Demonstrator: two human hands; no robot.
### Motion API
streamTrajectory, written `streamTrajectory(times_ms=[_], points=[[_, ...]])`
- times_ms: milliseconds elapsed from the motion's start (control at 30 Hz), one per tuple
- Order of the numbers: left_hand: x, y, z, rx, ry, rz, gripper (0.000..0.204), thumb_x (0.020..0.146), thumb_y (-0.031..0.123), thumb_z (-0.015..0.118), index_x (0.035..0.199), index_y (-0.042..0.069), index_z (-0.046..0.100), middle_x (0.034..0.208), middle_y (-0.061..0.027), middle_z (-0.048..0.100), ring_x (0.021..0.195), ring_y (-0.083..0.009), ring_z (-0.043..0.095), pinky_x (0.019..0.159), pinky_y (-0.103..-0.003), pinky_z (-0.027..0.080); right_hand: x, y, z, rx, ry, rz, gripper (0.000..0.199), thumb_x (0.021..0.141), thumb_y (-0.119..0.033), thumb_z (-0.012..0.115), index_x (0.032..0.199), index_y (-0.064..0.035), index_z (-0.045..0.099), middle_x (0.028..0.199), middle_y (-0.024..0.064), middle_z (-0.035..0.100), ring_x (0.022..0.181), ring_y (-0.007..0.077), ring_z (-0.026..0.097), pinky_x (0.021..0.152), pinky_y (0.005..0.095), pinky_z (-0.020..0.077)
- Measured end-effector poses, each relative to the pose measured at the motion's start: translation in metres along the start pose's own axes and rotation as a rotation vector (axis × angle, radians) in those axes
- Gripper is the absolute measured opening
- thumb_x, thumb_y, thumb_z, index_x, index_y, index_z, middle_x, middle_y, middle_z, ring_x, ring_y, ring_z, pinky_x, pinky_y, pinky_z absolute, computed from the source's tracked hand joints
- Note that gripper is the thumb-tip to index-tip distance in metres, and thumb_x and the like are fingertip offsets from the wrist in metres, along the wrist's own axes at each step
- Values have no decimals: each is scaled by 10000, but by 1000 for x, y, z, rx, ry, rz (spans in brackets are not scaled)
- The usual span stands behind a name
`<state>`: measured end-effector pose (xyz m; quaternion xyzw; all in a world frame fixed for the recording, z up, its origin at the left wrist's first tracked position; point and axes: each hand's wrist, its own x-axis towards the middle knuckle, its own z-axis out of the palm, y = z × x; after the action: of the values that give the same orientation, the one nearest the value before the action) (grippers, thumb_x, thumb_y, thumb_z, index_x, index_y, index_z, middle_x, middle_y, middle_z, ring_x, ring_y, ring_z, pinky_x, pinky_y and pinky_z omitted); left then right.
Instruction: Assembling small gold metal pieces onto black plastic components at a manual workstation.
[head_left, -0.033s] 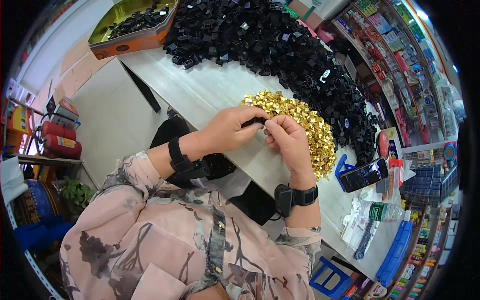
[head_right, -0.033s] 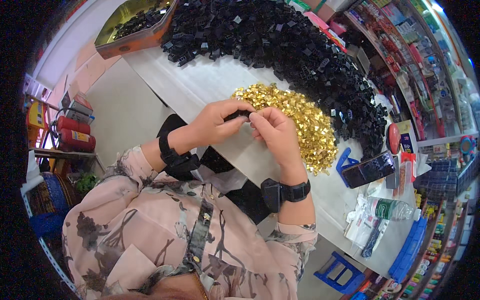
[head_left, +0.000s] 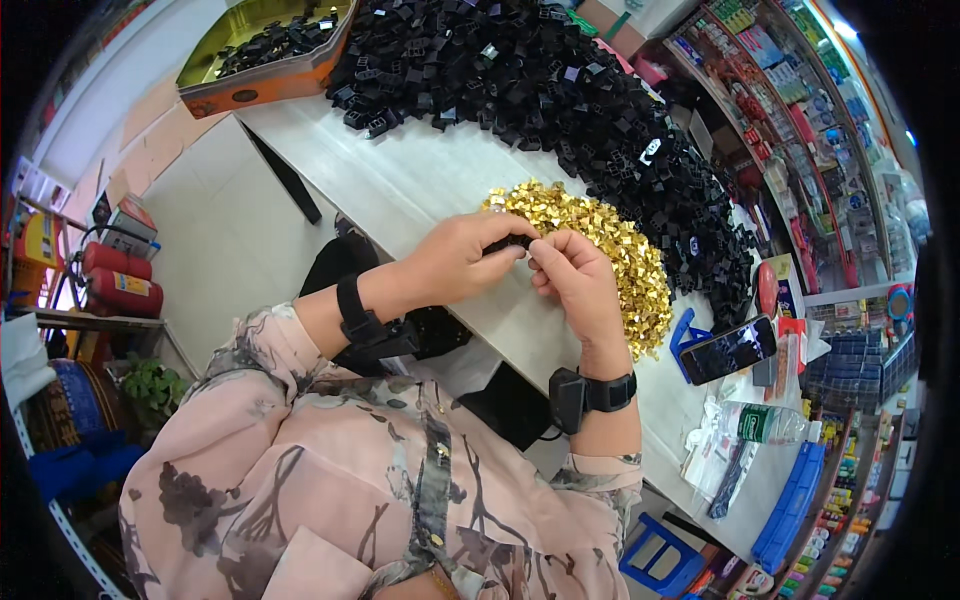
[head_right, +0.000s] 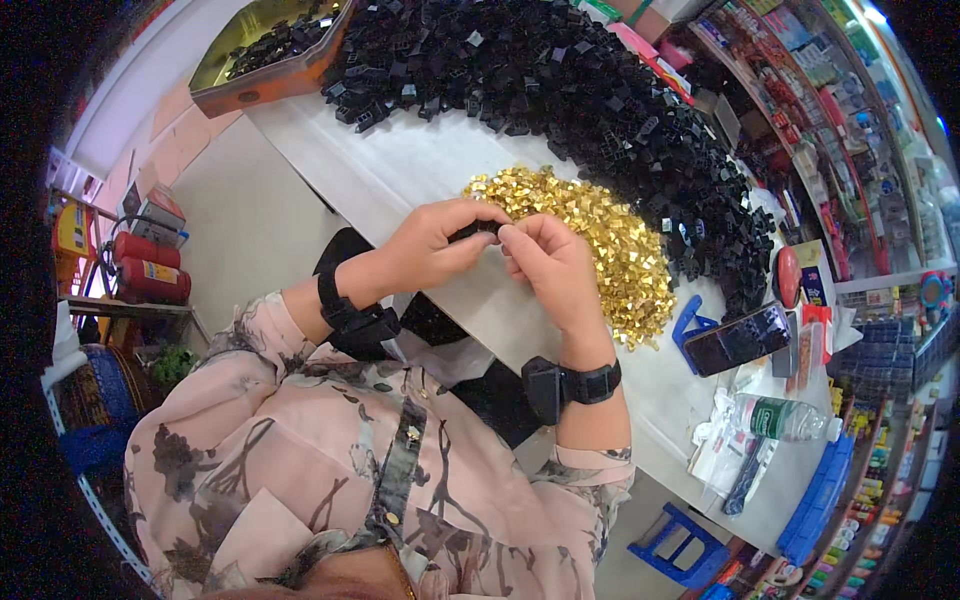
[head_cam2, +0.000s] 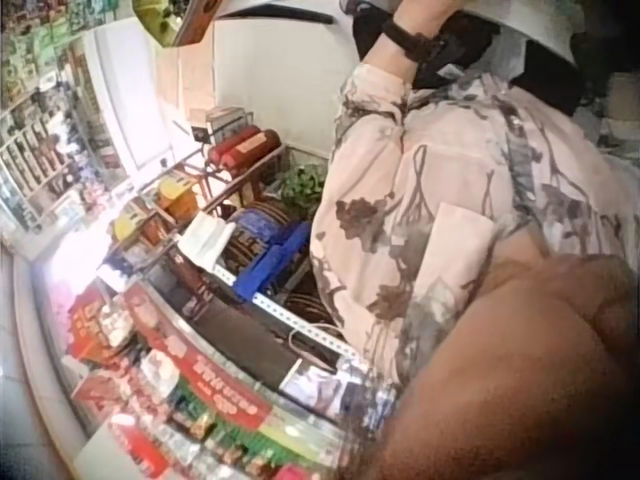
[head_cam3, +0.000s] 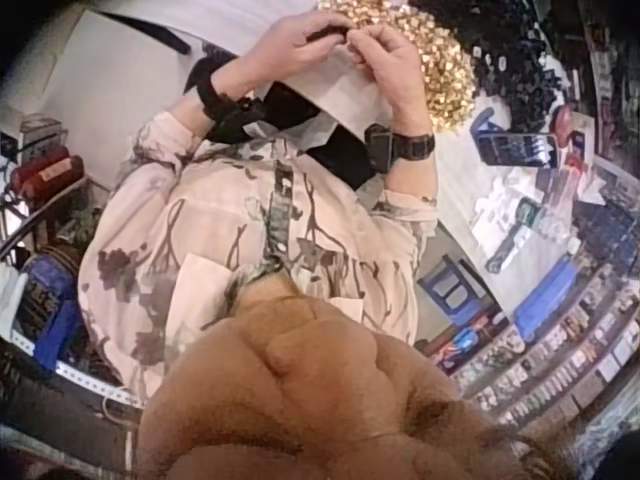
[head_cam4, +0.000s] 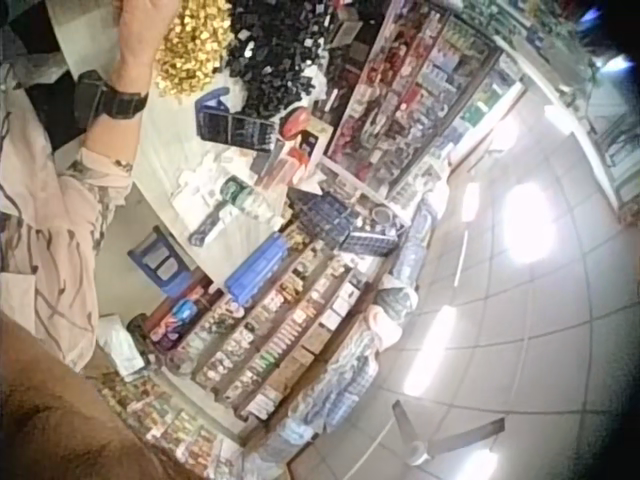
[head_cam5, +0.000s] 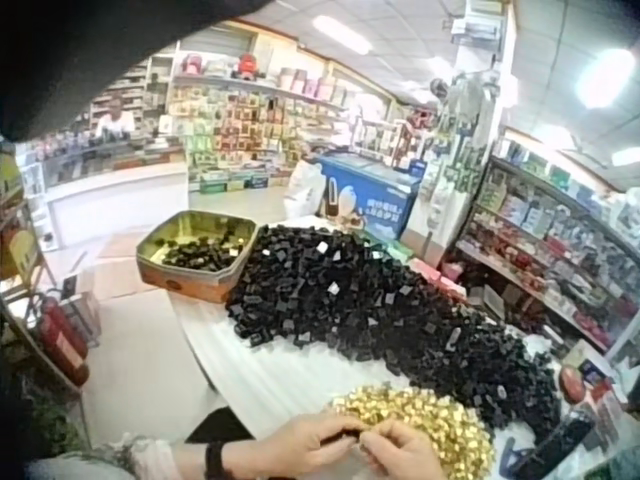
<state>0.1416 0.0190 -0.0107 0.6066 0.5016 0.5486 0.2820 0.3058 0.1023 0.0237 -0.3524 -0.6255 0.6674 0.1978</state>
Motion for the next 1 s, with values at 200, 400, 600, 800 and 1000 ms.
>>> streamTrajectory(times_ms=[200, 400, 600, 800, 1000], points=[[-1, -3, -1, 65, 19, 115, 205, 885, 46, 537, 1081, 28, 596, 884, -23, 616, 677, -73, 561, 616, -218, 458, 1, -4, 2, -32, -2, 30, 138, 886, -209, 623, 909, -73, 613, 773, -30, 601, 642, 32, 540, 577, 167, 434], [5, 6, -12, -489, 11, -267, 258, 909, 74, 511, 1161, 39, 557, 889, -34, 622, 666, -69, 571, 593, -205, 454, 5, -1, -1, -90, 107, -41, 183, 894, -192, 606, 1016, -55, 604, 808, -14, 627, 658, 37, 547, 592, 167, 445], [5, -1, -12, -550, 4, -289, 280, 921, 99, 503, 1192, 34, 535, 884, -30, 624, 658, -68, 577, 570, -196, 442, 6, 3, 9, -216, 57, -80, 178, 901, -175, 590, 1031, -53, 597, 830, -5, 640, 665, 38, 550, 588, 168, 448], [4, -1, -8, -523, 6, -277, 267, 913, 80, 513, 1170, 24, 556, 883, -39, 625, 656, -77, 572, 589, -209, 462, 5, -2, 12, 6, 75, -89, 132, 908, -182, 574, 973, -71, 601, 802, -10, 632, 646, 35, 544, 576, 167, 438], [2, 3, -3, -324, 1, -259, 248, 898, 54, 523, 1135, 18, 586, 898, -48, 622, 672, -79, 573, 608, -224, 481, 4, -4, 11, 24, 75, -65, 92, 907, -179, 571, 910, -90, 594, 763, -24, 608, 625, 30, 529, 566, 166, 423]])
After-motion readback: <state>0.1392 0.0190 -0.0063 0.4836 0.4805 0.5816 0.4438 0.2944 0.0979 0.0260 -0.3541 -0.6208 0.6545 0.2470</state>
